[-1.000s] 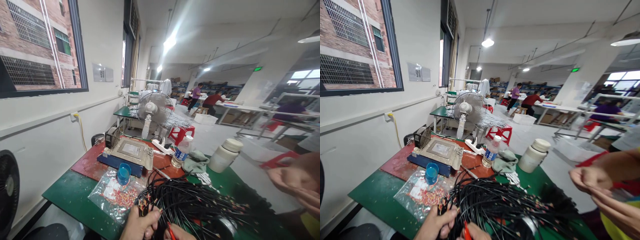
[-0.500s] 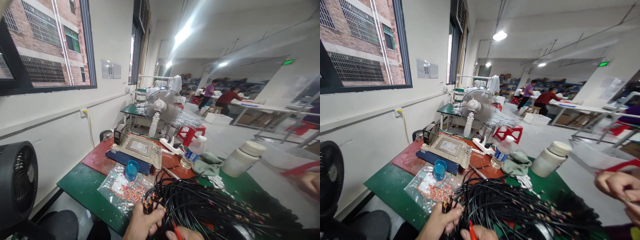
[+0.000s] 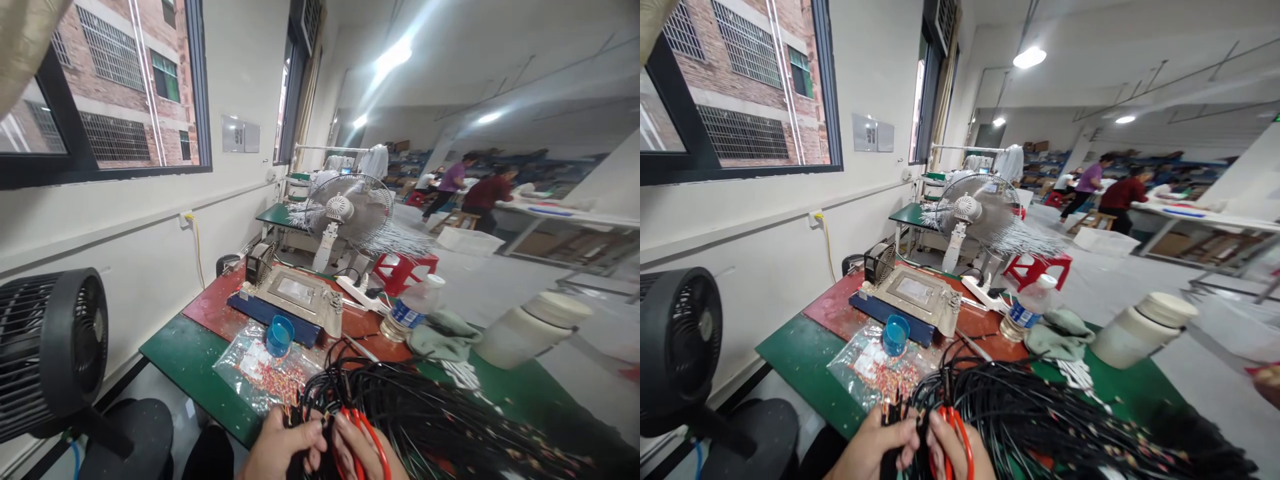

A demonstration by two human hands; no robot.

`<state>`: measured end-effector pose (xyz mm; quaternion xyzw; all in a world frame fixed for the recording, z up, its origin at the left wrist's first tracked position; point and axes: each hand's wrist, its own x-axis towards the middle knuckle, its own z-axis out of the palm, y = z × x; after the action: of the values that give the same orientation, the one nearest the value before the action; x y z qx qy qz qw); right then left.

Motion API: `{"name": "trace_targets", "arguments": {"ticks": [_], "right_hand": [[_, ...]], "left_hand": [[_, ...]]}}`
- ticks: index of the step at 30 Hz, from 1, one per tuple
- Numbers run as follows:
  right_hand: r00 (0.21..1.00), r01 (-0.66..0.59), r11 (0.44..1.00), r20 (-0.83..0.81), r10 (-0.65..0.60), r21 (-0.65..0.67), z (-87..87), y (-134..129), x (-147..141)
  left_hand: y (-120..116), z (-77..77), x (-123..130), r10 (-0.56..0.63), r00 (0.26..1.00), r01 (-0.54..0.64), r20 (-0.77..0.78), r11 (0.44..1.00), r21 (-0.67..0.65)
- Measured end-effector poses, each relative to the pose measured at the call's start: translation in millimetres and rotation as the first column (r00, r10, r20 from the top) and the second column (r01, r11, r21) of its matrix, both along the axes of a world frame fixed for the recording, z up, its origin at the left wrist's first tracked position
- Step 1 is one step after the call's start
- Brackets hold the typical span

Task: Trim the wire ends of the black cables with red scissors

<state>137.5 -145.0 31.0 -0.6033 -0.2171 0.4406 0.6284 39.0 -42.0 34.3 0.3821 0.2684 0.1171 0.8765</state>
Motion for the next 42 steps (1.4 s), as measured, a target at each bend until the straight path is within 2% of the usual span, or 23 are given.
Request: {"name": "trace_targets", "arguments": {"ticks": [3,8,15,17,21,26,31,35,39,42], "right_hand": [[1.0,0.024,0.999,-0.015,-0.023,0.025,0.3,7.8,-3.8],[1.0,0.02,0.999,0.008,-0.02,-0.037,1.9,11.1,-4.6],[0.985,-0.025,0.99,0.166,0.049,-0.142,5.5,0.7,-4.3],[0.991,-0.036,0.993,0.124,0.05,-0.111,4.8,-0.6,-5.4],[0.998,0.009,1.0,-0.068,-0.011,-0.026,0.9,0.7,-7.4],[0.993,-0.004,1.0,-0.119,0.003,-0.008,0.2,3.4,-8.6],[0.962,-0.017,0.999,-0.272,0.007,-0.032,0.4,5.8,-13.7],[0.964,-0.024,1.0,-0.266,0.024,0.003,0.5,7.2,-19.4],[0.953,0.016,1.0,-0.304,-0.015,0.001,2.2,7.2,-19.1],[0.972,0.008,1.0,-0.236,-0.015,-0.028,1.7,7.2,-16.2]], "left_hand": [[-1.0,-0.4,-0.4,-0.013,1.0,0.012,0.023,1.0,0.013],[-1.0,-0.2,-1.8,-0.001,1.0,0.001,0.003,0.998,0.06],[-1.8,-9.0,-0.7,-0.018,0.999,0.012,0.048,0.993,0.115],[-2.3,-10.8,-0.8,-0.023,0.999,0.018,0.042,0.995,0.098],[-2.8,-10.8,-2.0,-0.029,1.0,0.029,0.009,0.999,0.04],[-2.1,-7.4,-4.4,-0.092,0.994,0.088,0.053,0.994,0.059],[-0.5,-8.9,-4.8,-0.118,0.987,0.115,0.112,0.993,0.033],[0.7,-12.0,-3.8,-0.08,0.991,0.083,0.112,0.996,-0.029],[1.7,-12.1,-4.0,-0.108,0.991,0.112,0.076,0.992,-0.059],[2.0,-10.6,-5.0,-0.121,0.991,0.125,0.058,0.989,-0.08]]}}
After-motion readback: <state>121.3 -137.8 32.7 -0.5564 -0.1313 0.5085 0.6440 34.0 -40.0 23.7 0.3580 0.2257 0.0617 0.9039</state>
